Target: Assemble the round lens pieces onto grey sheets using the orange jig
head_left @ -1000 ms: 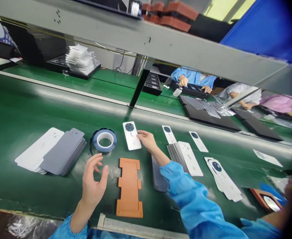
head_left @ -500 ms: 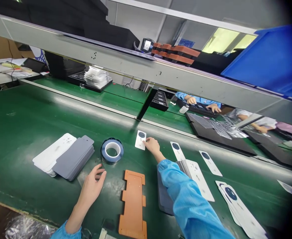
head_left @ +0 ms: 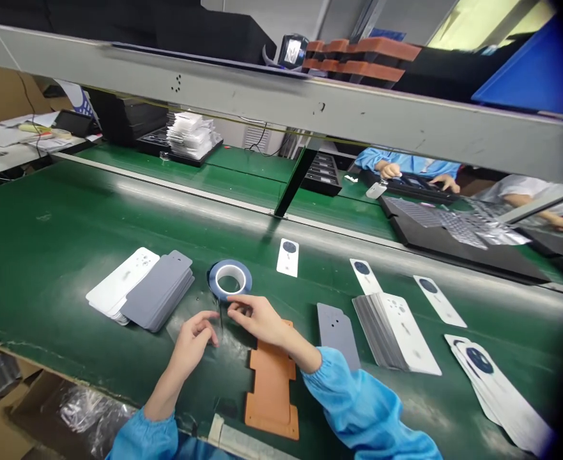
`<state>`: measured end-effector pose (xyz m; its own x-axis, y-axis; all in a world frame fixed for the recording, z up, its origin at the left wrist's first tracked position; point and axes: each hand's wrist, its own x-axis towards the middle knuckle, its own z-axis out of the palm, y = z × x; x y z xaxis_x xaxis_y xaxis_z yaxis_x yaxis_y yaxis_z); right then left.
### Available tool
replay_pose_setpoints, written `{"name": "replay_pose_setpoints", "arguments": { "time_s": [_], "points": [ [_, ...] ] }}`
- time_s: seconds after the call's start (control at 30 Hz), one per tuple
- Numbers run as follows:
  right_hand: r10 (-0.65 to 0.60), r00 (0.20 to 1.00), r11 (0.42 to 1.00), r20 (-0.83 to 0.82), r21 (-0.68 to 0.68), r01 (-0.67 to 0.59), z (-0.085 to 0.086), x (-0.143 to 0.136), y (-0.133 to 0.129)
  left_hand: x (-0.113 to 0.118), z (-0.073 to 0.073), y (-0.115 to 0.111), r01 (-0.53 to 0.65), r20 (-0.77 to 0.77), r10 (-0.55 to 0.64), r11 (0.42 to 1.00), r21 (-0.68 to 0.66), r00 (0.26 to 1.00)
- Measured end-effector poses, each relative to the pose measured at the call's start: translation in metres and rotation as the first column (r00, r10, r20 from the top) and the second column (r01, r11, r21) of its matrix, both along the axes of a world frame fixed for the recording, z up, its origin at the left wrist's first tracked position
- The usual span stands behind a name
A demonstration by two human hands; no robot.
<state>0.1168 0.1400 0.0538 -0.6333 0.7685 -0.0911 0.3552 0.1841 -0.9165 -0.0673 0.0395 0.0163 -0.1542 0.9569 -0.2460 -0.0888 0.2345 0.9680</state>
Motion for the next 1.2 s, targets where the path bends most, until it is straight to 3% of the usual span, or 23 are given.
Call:
{"name": "replay_pose_setpoints", "arguments": {
  "time_s": [0.2, 0.3, 0.4, 0.5, 0.63, 0.73, 0.8, 0.87, 0.9, 0.97, 1.07, 1.13, 1.2],
  "points": [
    [-0.020, 0.997, 1.000, -0.075, 0.014, 0.021, -0.004, -0.015, -0.015, 0.005, -0.005, -0.012, -0.001, 0.155, 0.004, 1.000, -0.017, 0.988],
    [-0.111, 0.989, 0.994, -0.101, -0.022, 0.110, -0.008, -0.013, -0.019, 0.011, -0.006, -0.015, -0.027, 0.188, 0.029, 1.000, -0.015, 0.982],
    [-0.197, 0.974, 0.980, -0.108, -0.026, 0.195, -0.006, -0.008, -0.025, 0.015, -0.005, -0.014, -0.071, 0.152, 0.071, 0.997, -0.004, 0.986],
    [-0.197, 0.968, 0.980, -0.157, -0.039, 0.193, 0.004, 0.005, -0.032, 0.015, -0.002, -0.013, -0.104, 0.094, 0.103, 0.995, 0.002, 0.990],
    [-0.234, 0.945, 0.972, -0.230, -0.054, 0.228, 0.021, 0.037, -0.042, 0.002, -0.001, -0.015, -0.166, -0.095, 0.170, 0.985, 0.041, 0.981],
    [-0.317, 0.926, 0.947, -0.206, -0.117, 0.298, 0.025, 0.069, -0.049, -0.006, 0.003, -0.018, -0.249, -0.357, 0.278, 0.960, 0.126, 0.892],
    [-0.367, 0.920, 0.917, -0.139, -0.224, 0.332, 0.022, 0.089, -0.054, -0.002, 0.010, -0.020, -0.289, -0.527, 0.393, 0.918, 0.271, 0.754],
    [-0.369, 0.926, 0.883, -0.075, -0.338, 0.325, 0.014, 0.103, -0.056, 0.010, 0.018, -0.020, -0.256, -0.593, 0.495, 0.859, 0.442, 0.635],
    [-0.353, 0.934, 0.876, -0.052, -0.370, 0.310, 0.009, 0.107, -0.057, 0.018, 0.021, -0.019, -0.213, -0.594, 0.506, 0.843, 0.494, 0.625],
    [-0.320, 0.947, 0.884, -0.017, -0.367, 0.292, -0.002, 0.112, -0.057, 0.037, 0.023, -0.014, -0.109, -0.573, 0.398, 0.875, 0.471, 0.716],
    [-0.312, 0.949, 0.916, 0.032, -0.253, 0.310, -0.017, 0.113, -0.052, 0.059, 0.015, 0.000, 0.070, -0.452, 0.025, 0.979, 0.191, 0.892],
    [-0.319, 0.946, 0.926, 0.051, -0.198, 0.323, -0.024, 0.113, -0.047, 0.067, 0.006, 0.011, 0.166, -0.368, -0.138, 0.985, 0.046, 0.920],
    [-0.334, 0.940, 0.924, 0.073, -0.170, 0.342, -0.029, 0.113, -0.043, 0.070, -0.003, 0.020, 0.217, -0.351, -0.209, 0.976, -0.017, 0.913]
  ]
}}
